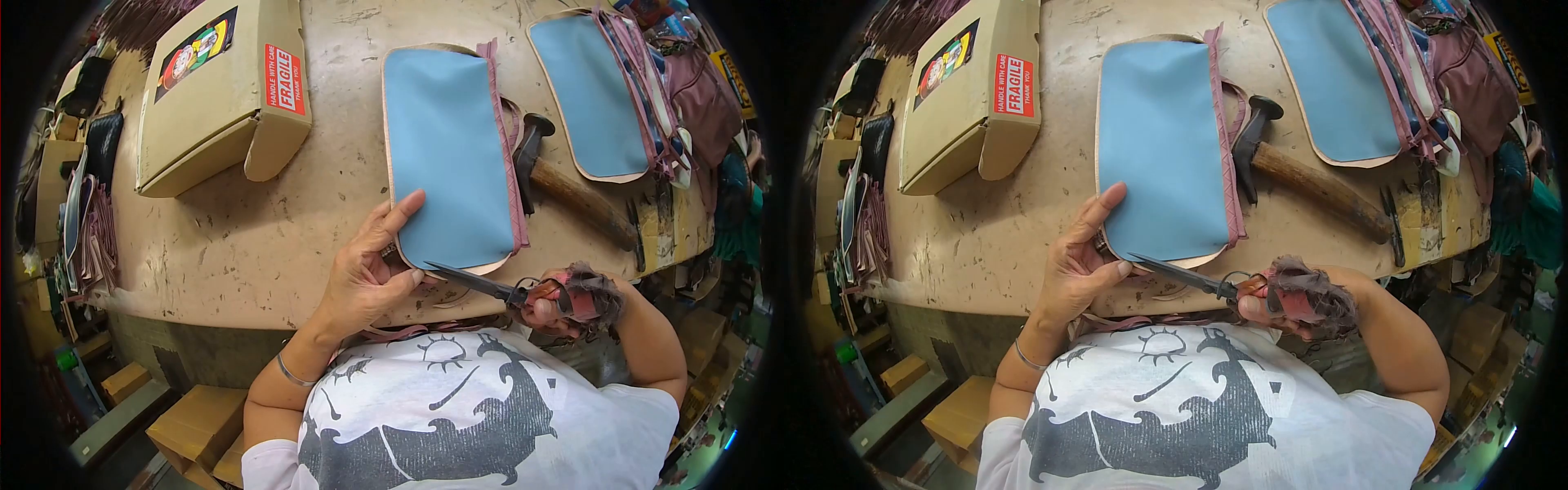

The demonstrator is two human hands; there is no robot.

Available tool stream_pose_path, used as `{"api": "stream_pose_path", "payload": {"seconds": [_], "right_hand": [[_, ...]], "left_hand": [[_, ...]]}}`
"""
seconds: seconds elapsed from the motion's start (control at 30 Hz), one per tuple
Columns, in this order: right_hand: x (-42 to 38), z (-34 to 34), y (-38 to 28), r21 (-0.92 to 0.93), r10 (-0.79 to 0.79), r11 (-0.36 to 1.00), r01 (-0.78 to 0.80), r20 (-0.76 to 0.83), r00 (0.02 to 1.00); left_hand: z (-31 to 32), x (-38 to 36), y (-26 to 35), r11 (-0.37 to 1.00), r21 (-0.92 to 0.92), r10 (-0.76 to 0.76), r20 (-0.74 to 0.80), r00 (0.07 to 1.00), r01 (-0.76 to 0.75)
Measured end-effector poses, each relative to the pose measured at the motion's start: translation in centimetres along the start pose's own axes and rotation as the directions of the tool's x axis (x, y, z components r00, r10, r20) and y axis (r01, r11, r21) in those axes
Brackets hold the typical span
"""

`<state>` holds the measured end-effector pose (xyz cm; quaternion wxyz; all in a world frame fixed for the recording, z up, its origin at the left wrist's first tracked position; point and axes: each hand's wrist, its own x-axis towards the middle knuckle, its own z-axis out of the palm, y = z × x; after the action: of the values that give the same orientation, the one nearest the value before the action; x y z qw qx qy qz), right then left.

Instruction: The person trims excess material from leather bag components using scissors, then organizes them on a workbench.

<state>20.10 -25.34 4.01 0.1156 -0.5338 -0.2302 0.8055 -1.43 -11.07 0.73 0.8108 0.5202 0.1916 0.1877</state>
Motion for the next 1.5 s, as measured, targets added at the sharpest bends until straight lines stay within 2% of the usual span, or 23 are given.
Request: {"api": "stream_pose_path", "payload": {"seconds": [0.07, 0.17, 0.27, 0.37, 0.47, 0.57, 0.67, 0.77, 0.87, 0.97, 1.07, 1.17, 1.27, 1.37, 1.47, 1.5], "right_hand": [[0.0, 0.1, -0.4, 0.022, -0.046, 0.999, 0.046, 0.016, 0.999], [0.1, 0.2, -0.3, -0.048, 0.063, 0.997, -0.067, -0.077, 0.995], [-0.4, 0.5, -1.2, -0.116, 0.046, 0.991, -0.062, -0.142, 0.989], [-0.3, -0.5, 0.0, -0.037, 0.050, 0.998, -0.053, -0.067, 0.996], [-0.8, 0.3, -0.9, -0.117, 0.054, 0.991, -0.068, -0.119, 0.991], [-0.4, 0.1, 1.1, -0.040, 0.051, 0.998, -0.058, -0.153, 0.987], [-0.8, 1.0, -1.1, -0.255, 0.052, 0.963, -0.090, -0.155, 0.986], [-0.5, 1.0, -0.7, -0.392, -0.057, 0.920, 0.001, -0.132, 0.990], [-0.8, 1.1, -0.5, -0.355, -0.075, 0.934, 0.034, -0.105, 0.992], [-0.9, 1.6, -0.7, -0.295, -0.042, 0.955, 0.002, -0.130, 0.991], [-0.9, 2.2, -0.1, -0.145, 0.043, 0.987, -0.073, -0.198, 0.979], [-0.2, 2.2, 2.3, -0.050, -0.035, 0.998, 0.026, -0.200, 0.979], [-0.6, 2.3, 0.9, -0.165, -0.038, 0.986, 0.018, -0.124, 0.992], [-0.3, 2.5, 1.4, 0.039, -0.125, 0.991, 0.129, -0.088, 0.988], [0.5, 2.3, 3.1, 0.077, 0.013, 0.997, -0.003, -0.138, 0.990], [0.4, 2.5, 3.0, 0.125, 0.009, 0.992, 0.010, -0.147, 0.989]], "left_hand": [[0.0, 0.0, 0.0, 1.000, 0.016, 0.012, 0.004, 1.000, -0.012], [0.0, 0.1, -0.1, 0.999, 0.023, 0.023, 0.001, 1.000, -0.023], [0.1, 0.0, 0.0, 1.000, 0.017, 0.021, -0.006, 1.000, -0.021], [-0.2, 0.0, 0.0, 0.999, 0.035, 0.022, 0.018, 1.000, -0.023], [-0.2, -0.1, 0.0, 1.000, 0.022, -0.014, 0.029, 0.999, 0.013], [0.0, -0.3, 0.1, 0.999, 0.012, -0.051, 0.039, 0.998, 0.050], [0.2, -0.3, 0.1, 0.999, 0.007, -0.048, 0.033, 0.998, 0.048], [0.3, -0.4, 0.0, 0.999, 0.003, -0.046, 0.022, 0.999, 0.046], [0.7, -0.5, 0.2, 0.999, 0.007, -0.044, 0.007, 0.999, 0.044], [1.0, -0.6, 0.2, 0.999, 0.038, -0.012, -0.007, 1.000, 0.013], [1.4, -0.9, -0.2, 0.998, 0.066, 0.015, -0.019, 1.000, -0.013], [1.6, -1.0, -0.3, 0.997, 0.074, 0.033, -0.031, 0.999, -0.030], [2.0, -1.0, -0.5, 0.992, 0.107, 0.069, -0.061, 0.996, -0.062], [2.3, -1.0, -0.6, 0.972, 0.203, 0.138, -0.090, 0.986, -0.117], [2.5, -1.1, -0.9, 0.952, 0.260, 0.189, -0.084, 0.978, -0.161], [2.5, -1.1, -1.0, 0.948, 0.269, 0.200, -0.080, 0.976, -0.172]]}}
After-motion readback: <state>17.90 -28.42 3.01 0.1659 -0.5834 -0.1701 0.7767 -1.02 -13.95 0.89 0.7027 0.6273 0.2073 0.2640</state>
